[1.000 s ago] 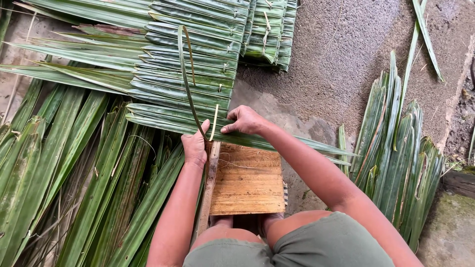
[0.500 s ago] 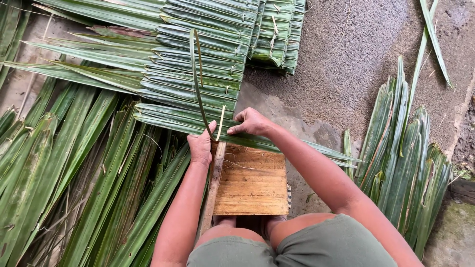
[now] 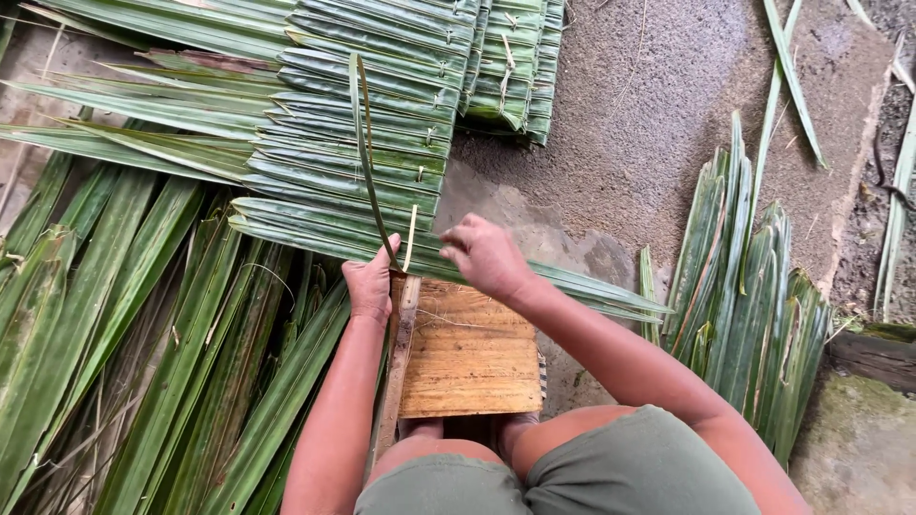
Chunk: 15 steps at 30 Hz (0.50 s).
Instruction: Weaving palm leaves over a wooden rod to create a thatched panel
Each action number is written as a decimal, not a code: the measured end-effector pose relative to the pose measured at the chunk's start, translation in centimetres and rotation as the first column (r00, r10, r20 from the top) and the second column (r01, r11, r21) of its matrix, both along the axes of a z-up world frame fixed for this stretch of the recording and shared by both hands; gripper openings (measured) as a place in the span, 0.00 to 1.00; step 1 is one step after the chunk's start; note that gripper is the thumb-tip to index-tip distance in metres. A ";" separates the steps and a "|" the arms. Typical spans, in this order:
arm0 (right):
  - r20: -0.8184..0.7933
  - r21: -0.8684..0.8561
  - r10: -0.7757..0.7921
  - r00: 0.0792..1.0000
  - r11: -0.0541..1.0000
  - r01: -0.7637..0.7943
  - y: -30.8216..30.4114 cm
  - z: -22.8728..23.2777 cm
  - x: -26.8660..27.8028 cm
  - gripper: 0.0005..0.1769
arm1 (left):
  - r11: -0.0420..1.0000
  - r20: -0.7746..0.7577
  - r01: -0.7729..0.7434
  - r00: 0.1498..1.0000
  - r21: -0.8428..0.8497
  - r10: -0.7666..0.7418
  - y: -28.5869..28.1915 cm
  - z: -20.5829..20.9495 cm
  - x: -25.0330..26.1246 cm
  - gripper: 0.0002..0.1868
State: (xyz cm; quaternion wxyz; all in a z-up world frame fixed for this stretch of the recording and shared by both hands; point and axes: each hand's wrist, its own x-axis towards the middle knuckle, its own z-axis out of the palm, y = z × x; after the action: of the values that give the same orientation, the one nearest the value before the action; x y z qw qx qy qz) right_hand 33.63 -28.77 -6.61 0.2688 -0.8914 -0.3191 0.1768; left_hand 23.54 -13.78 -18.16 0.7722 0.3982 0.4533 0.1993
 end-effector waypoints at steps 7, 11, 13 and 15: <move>-0.085 -0.103 0.001 0.996 0.995 -0.010 0.5 -1.0 -1.5 0.13 | 0.999 -0.003 -0.031 1.000 -0.012 0.031 0.4 -2.2 0.0 0.18; -0.073 -0.082 -0.013 0.997 0.997 0.007 0.6 -0.3 -2.0 0.14 | 0.999 -0.006 -0.044 0.999 -0.030 0.044 0.7 2.3 0.7 0.18; -0.078 -0.080 -0.017 0.997 0.997 0.010 0.5 -0.5 -2.1 0.15 | 0.999 -0.010 -0.039 0.999 -0.027 0.039 0.7 0.9 0.7 0.17; -0.085 -0.079 -0.020 0.996 0.997 0.013 0.4 -0.6 -2.2 0.15 | 0.999 -0.017 -0.035 0.999 -0.024 0.035 0.5 0.1 0.5 0.17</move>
State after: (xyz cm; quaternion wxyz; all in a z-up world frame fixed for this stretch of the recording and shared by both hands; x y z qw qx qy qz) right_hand 31.42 -28.33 -7.22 0.2487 -0.8955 -0.2926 0.2250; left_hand 24.01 -13.29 -18.08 0.7696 0.3824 0.4690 0.2039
